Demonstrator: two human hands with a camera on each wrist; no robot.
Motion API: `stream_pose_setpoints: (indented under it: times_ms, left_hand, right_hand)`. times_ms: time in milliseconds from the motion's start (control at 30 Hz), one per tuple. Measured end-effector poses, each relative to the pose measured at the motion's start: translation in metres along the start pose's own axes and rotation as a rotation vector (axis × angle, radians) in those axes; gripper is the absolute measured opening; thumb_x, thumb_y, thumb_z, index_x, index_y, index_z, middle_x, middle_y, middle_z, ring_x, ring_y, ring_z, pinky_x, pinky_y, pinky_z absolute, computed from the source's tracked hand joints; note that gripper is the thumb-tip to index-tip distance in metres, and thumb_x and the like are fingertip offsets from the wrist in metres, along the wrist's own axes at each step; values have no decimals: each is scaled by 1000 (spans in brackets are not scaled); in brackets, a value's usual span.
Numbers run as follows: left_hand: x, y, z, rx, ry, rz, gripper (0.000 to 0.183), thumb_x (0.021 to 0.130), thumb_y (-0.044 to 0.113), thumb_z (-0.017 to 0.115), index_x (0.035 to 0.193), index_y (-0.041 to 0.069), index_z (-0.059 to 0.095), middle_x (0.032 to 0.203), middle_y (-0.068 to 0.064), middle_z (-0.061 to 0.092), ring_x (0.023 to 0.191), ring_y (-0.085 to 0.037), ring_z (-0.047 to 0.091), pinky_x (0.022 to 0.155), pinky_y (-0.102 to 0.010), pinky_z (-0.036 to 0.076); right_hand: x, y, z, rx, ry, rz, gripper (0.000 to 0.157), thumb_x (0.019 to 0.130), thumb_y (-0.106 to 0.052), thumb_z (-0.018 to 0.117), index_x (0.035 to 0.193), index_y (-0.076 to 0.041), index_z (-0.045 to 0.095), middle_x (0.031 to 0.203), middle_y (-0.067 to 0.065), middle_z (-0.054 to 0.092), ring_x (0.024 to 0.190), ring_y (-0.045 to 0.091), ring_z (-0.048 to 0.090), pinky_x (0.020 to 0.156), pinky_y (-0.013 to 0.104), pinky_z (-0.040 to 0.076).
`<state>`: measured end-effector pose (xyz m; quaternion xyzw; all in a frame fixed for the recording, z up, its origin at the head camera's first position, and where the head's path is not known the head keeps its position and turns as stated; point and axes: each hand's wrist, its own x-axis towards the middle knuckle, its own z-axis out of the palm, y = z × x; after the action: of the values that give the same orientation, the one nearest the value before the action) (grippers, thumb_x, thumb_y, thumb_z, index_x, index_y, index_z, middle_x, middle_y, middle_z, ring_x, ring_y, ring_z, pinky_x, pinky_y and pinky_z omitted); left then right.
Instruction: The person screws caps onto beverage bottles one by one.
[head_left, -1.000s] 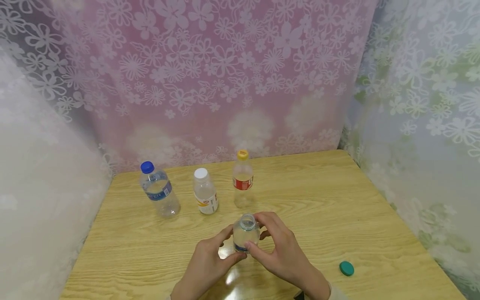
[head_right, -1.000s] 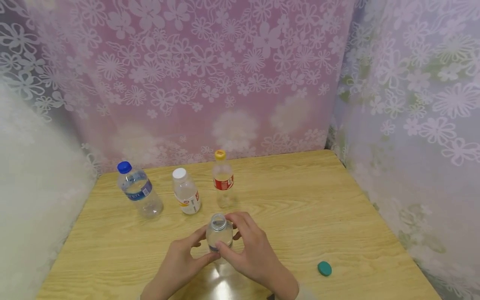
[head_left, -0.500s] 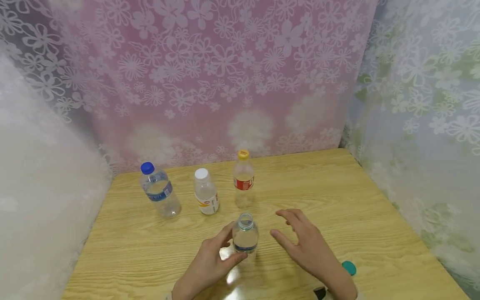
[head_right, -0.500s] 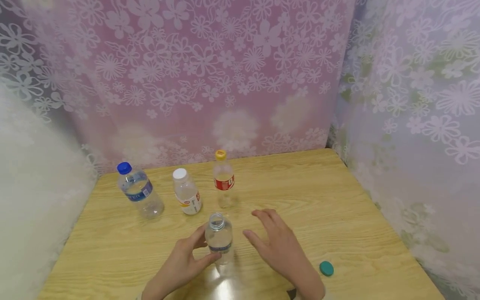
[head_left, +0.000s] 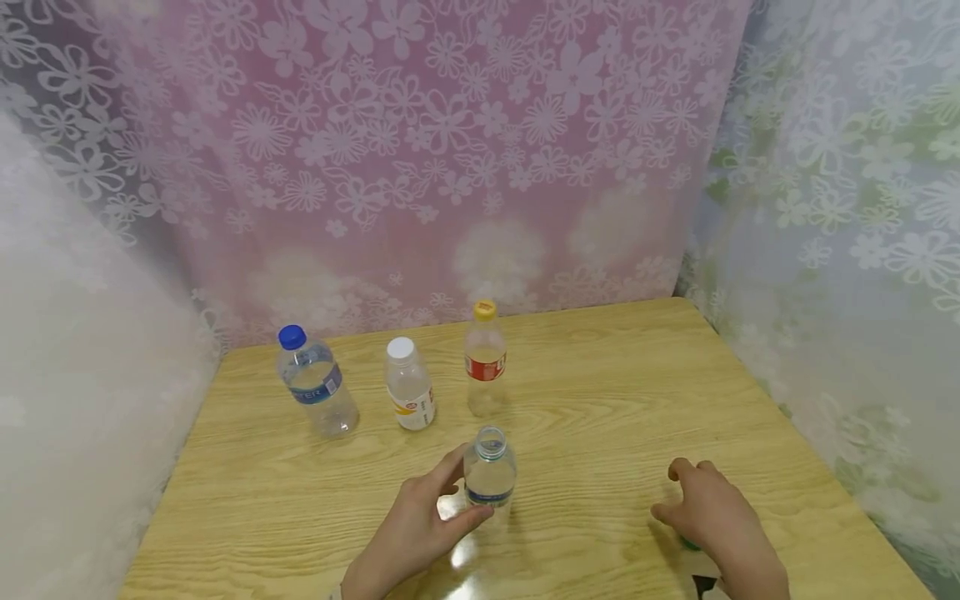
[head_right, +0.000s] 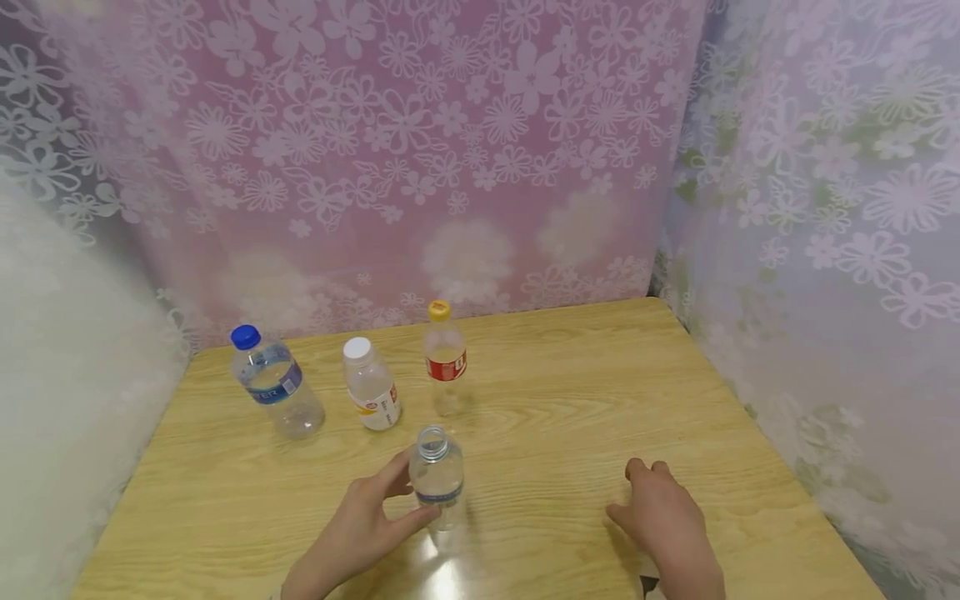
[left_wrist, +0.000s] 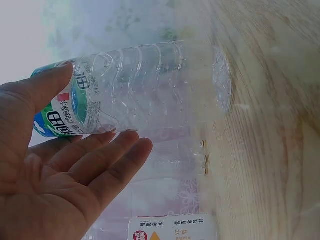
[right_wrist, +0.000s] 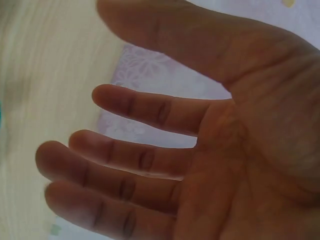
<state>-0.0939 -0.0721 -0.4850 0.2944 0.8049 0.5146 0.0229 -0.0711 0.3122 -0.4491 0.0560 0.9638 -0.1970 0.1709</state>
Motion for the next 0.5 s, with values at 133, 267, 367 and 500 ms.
stream_pose_setpoints:
  times_ms: [133, 267, 367, 500]
  left_hand:
    - [0, 0, 1, 1, 4, 2, 73, 96, 36, 79, 159, 33, 42, 140, 6, 69, 127, -23, 69, 94, -50, 64]
    - [0, 1, 1, 8, 6, 5, 73, 96, 35, 80, 158, 33, 43, 140, 6, 70, 127, -23, 69, 94, -49, 64]
    - [0, 1, 0, 15, 9, 11, 73, 96, 35, 80, 158, 33, 43, 140, 7, 69, 127, -23, 69, 94, -49, 64]
    - [0, 0, 0, 27, 13, 26, 72, 96, 34, 79, 158, 33, 43, 140, 6, 69, 127, -23, 69, 94, -45, 65]
  right_hand:
    - [1, 6, 3, 6, -40, 8, 55, 89, -21, 84, 125, 13, 58, 109, 27, 61, 87, 28, 59, 76, 49, 57]
    - [4, 9, 9, -3, -43, 20, 49, 87, -15, 85, 119, 11, 60, 110, 27, 64, 94, 36, 63, 80, 52, 58]
    - [7, 10, 13, -8, -41, 31, 44, 86, -11, 85, 117, 10, 62, 110, 24, 68, 100, 39, 65, 81, 53, 59]
    - [10, 11, 16, 10, -47, 30, 38, 86, -5, 81, 115, 10, 62, 108, 21, 70, 95, 31, 65, 78, 49, 59]
